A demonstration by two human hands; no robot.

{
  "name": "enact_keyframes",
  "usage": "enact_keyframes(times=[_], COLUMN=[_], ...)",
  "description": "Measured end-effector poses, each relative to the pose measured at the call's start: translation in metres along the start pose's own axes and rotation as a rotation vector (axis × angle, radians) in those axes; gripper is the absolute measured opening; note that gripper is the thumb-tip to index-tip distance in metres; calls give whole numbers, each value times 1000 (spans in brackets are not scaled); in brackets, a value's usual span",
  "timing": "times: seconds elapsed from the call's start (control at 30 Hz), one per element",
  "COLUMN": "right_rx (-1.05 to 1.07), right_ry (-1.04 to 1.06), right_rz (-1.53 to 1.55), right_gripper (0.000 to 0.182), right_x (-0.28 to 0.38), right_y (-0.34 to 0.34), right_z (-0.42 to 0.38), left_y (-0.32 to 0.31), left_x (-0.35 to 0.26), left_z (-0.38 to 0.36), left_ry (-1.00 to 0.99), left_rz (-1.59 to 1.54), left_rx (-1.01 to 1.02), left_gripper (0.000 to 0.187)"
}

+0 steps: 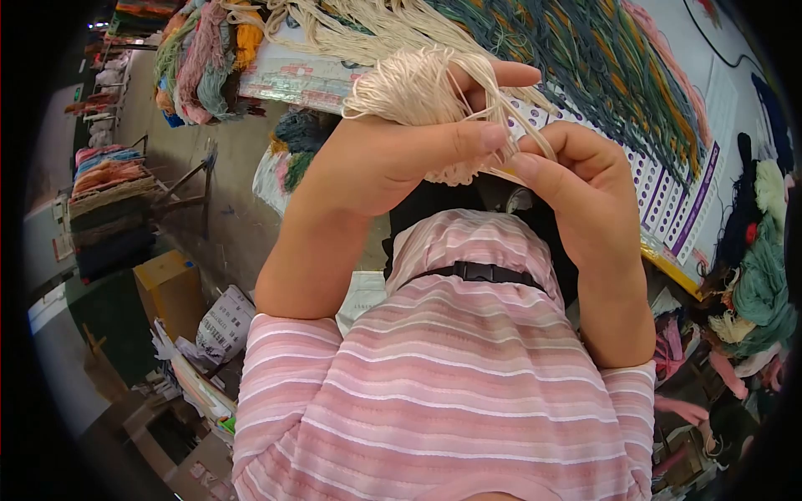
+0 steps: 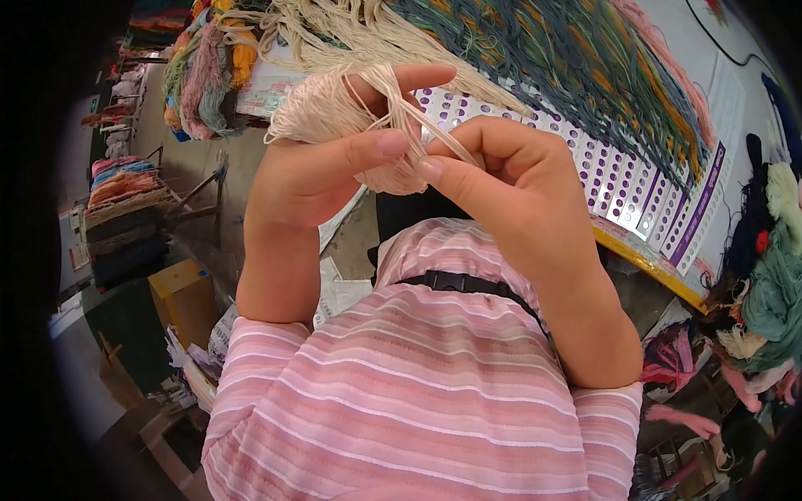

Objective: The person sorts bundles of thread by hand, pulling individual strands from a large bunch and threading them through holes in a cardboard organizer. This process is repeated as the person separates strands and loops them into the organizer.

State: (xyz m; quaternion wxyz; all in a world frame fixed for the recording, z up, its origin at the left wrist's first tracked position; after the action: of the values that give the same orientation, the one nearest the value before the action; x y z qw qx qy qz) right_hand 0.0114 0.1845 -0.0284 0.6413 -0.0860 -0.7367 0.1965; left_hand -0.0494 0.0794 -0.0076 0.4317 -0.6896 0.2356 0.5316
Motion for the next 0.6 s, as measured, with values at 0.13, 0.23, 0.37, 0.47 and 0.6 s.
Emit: enact_keyframes(times=[0.13, 0.23, 0.37, 0.47, 0.6], right_rx=[11, 37, 42, 54, 81], right_ry=[28, 22, 22, 25, 26], right_rz=[85, 115, 114, 117, 145], right_gripper=[8, 9, 9, 10, 10], right_x=[-2, -4, -4, -3, 1], right_y=[0, 0, 0, -2, -3], right_z=[-1, 0, -1, -1, -2], left_y=[0, -1, -1, 2, 2], left_x=[-1, -2, -3, -2, -1], left_z=[0, 1, 2, 3, 3], left_ry=[-18, -24, -17, -19, -1], left_rz=[-34, -53, -69, -92, -79], left_rx=[24, 43, 85, 83, 76], left_gripper=[52, 51, 52, 54, 56])
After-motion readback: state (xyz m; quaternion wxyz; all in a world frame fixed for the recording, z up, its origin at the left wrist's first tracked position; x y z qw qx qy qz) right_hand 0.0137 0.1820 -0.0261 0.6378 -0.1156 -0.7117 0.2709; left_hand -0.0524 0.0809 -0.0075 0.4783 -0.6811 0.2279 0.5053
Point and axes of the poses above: each hand's wrist, its own z-axis towards the middle knuckle, its own y-axis out of the back of the hand, x = y × z, the point moved 8 cm from there along z, towards the middle knuckle, and after that the axes turned 10 degrees about x, right-handed, at the moved point
